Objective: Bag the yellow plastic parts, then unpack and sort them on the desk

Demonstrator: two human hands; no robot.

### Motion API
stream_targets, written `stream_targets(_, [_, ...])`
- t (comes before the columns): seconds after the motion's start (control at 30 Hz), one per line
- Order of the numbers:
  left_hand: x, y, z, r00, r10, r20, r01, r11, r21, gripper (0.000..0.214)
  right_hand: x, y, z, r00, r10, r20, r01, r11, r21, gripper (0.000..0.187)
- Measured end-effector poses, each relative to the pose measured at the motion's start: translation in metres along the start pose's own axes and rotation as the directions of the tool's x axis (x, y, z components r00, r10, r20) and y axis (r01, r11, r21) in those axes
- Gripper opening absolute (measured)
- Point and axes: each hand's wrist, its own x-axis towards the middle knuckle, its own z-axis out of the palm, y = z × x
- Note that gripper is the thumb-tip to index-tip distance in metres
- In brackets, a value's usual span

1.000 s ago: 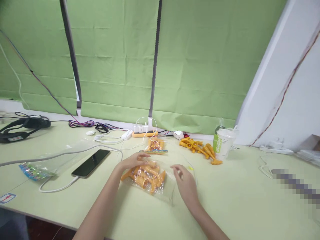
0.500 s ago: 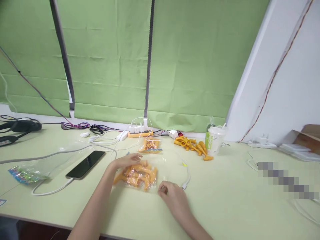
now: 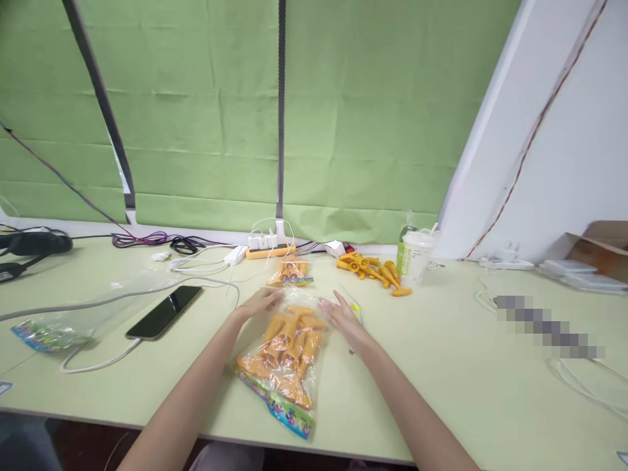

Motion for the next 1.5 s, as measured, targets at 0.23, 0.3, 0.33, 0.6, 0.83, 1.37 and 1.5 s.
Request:
stream_targets(0.23, [0.001, 0.003, 0.011, 0.996, -0.08, 0.024, 0.084, 0.966, -0.245, 0.044, -0.001, 0.002, 0.004, 0.992, 0.124, -0.009, -0.124, 0.992, -0.008, 0.022])
stream_targets(0.3, [0.0, 0.002, 0.009, 0.996, -0.085, 0.01, 0.084, 0.949, -0.305, 0.044, 0.0, 0.0, 0.006, 0.992, 0.118, -0.038, -0.119, 0.992, -0.04, 0.017])
stream_targets(0.33, [-0.001, 0.001, 0.008, 0.997, -0.081, 0.008, 0.08, 0.945, -0.317, 0.043, 0.001, 0.0, 0.006, 0.992, 0.108, -0.059, -0.112, 0.992, -0.059, 0.017])
stream_targets(0.6, [-0.002, -0.001, -0.002, 0.999, -0.046, -0.009, 0.042, 0.956, -0.291, 0.036, 0.001, 0.0, 0.001, 0.991, -0.012, -0.13, 0.003, 0.997, -0.071, 0.024])
stream_targets(0.83, [-0.001, -0.007, -0.005, 1.0, 0.007, 0.002, -0.006, 0.929, -0.37, 0.026, 0.003, -0.001, -0.002, 0.995, -0.027, -0.099, 0.019, 0.997, -0.08, 0.011])
stream_targets(1.37, [-0.007, 0.001, -0.011, 0.997, -0.064, -0.037, 0.053, 0.966, -0.252, 0.031, 0.005, -0.011, -0.012, 0.997, 0.011, 0.081, 0.006, 0.978, -0.209, 0.03])
stream_targets(1.5, [-0.005, -0.001, -0.009, 0.995, -0.045, -0.09, 0.027, 0.981, -0.192, 0.029, 0.002, -0.011, -0.007, 0.996, -0.065, 0.065, 0.082, 0.95, -0.303, 0.034])
